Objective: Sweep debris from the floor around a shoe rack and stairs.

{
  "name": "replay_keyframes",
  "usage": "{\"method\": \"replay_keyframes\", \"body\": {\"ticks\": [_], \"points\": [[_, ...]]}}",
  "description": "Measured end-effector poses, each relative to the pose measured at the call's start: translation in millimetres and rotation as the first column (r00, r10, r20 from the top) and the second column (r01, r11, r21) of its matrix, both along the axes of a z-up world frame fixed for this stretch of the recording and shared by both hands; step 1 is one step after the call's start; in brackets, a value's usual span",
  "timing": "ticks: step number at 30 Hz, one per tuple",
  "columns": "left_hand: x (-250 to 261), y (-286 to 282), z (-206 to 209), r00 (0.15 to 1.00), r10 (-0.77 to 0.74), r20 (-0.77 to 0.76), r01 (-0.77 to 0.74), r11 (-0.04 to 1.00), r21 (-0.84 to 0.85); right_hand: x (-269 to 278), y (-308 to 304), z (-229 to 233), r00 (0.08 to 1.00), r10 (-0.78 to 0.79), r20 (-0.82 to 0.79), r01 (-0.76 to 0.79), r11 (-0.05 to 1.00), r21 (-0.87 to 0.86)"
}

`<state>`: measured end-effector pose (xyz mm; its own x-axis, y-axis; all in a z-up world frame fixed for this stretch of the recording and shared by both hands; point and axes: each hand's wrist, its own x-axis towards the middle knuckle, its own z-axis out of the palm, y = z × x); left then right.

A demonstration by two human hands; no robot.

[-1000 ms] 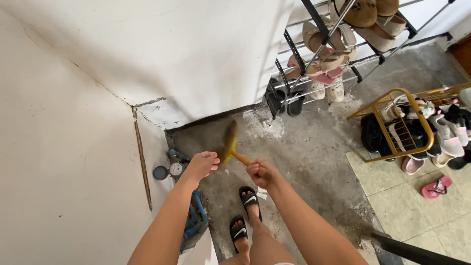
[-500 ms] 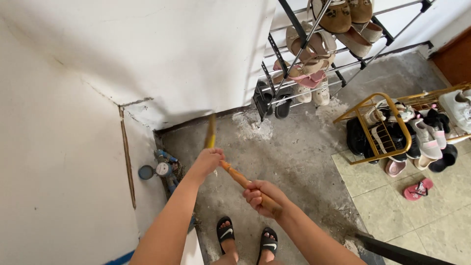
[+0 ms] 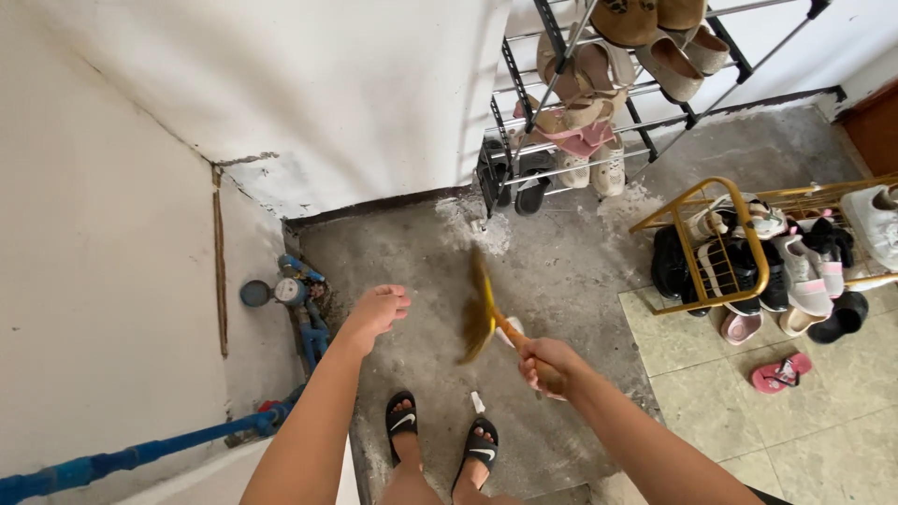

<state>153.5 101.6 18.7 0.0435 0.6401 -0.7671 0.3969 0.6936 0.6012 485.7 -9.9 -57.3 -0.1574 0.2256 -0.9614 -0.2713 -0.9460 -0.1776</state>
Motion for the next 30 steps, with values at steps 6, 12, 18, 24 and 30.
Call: {"method": "replay_keyframes", "body": {"ticks": [6, 12, 18, 24, 30], "points": [[54.7, -13.1, 3.3, 0.999, -0.020, 0.047, 0.018, 0.999, 0.050, -40.0, -9.4, 115.2, 0.994, -0.107, -0.005, 0.105, 0.972, 0.211], [68.1, -19.7, -22.9, 0.999, 0.028, 0.046, -0.033, 0.994, 0.108, -31.3, -25.8, 110.6, 0.899, -0.236, -0.369, 0.249, 0.969, -0.014], [65.1, -31.4, 23.0, 0.999, 0.035, 0.012, -0.035, 0.999, 0.001, -7.4, -44.7, 18.3, 0.814, -0.366, -0.451, 0.271, 0.926, -0.261], [41.3, -34.5, 14.7, 0.998, -0.063, 0.026, 0.062, 0.997, 0.046, 40.0, -53.3, -26.8, 0.957, -0.256, -0.137, 0.252, 0.967, -0.042], [35.2, -38.2, 23.3, 0.998, -0.063, 0.023, 0.062, 0.997, 0.036, -7.5, -38.2, 10.4, 0.989, -0.146, -0.027, 0.149, 0.978, 0.146]]}}
